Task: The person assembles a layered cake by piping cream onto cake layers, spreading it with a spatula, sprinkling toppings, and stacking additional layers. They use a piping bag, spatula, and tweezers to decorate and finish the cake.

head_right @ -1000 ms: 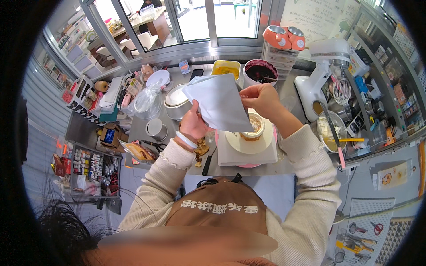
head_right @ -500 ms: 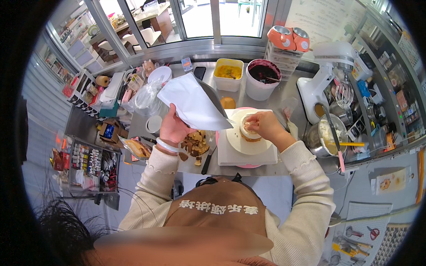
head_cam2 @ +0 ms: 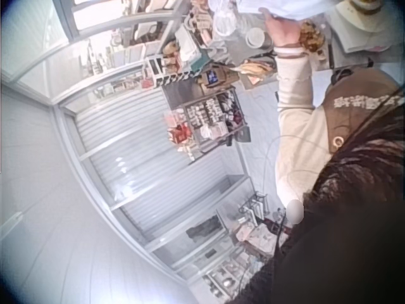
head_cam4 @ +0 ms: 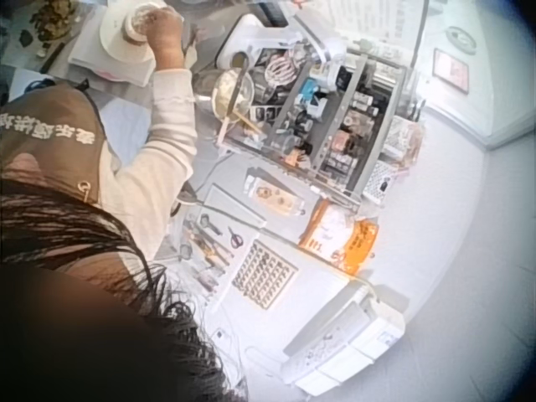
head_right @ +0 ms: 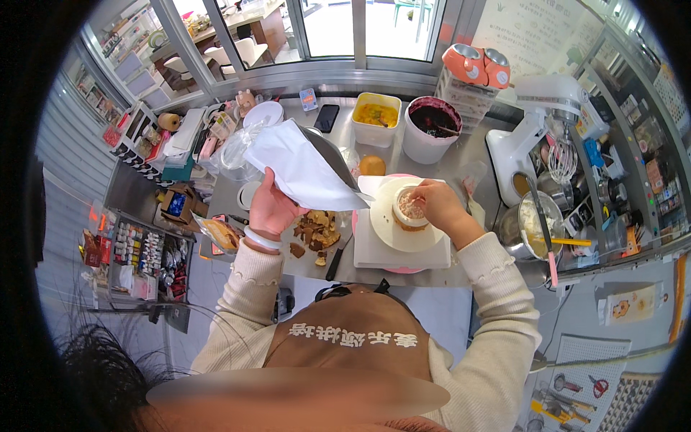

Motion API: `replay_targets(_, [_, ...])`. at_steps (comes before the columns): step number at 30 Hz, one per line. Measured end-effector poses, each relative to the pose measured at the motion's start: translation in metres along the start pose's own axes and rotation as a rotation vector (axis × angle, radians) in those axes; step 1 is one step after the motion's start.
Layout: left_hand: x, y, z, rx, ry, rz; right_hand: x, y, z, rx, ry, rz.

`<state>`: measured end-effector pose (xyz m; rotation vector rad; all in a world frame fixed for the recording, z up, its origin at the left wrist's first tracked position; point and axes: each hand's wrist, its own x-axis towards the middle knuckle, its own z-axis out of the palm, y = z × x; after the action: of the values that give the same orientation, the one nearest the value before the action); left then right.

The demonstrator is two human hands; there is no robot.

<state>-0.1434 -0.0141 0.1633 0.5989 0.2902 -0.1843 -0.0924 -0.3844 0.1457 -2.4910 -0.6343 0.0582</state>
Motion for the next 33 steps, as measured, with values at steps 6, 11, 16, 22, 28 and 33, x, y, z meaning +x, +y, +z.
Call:
replay_targets(6, [-0.001,0.0,0.001,-0.001,0.006,0.003,-0.005,-0.009,-0.007,-0.086,-0.033,-0.055])
replay_targets(11, [-0.001,-0.002,0.003,0.014,0.001,-0.007,-0.001,-0.018,-0.014,-0.088,-0.052,-0.116])
replay_targets(16, [-0.001,-0.005,0.001,-0.038,-0.021,-0.039,0.007,-0.013,-0.015,-0.138,-0.135,-0.101])
replay_targets(22, [-0.007,-0.007,-0.003,-0.038,0.029,-0.032,0.007,-0.008,-0.014,-0.225,-0.105,-0.229])
replay_targets(28, [-0.012,-0.008,-0.01,-0.064,0.028,-0.022,0.014,-0.018,-0.02,-0.338,-0.207,-0.101])
replay_targets(33, [-0.018,-0.008,-0.013,-0.09,0.062,-0.019,0.014,-0.019,-0.019,-0.332,-0.127,-0.241])
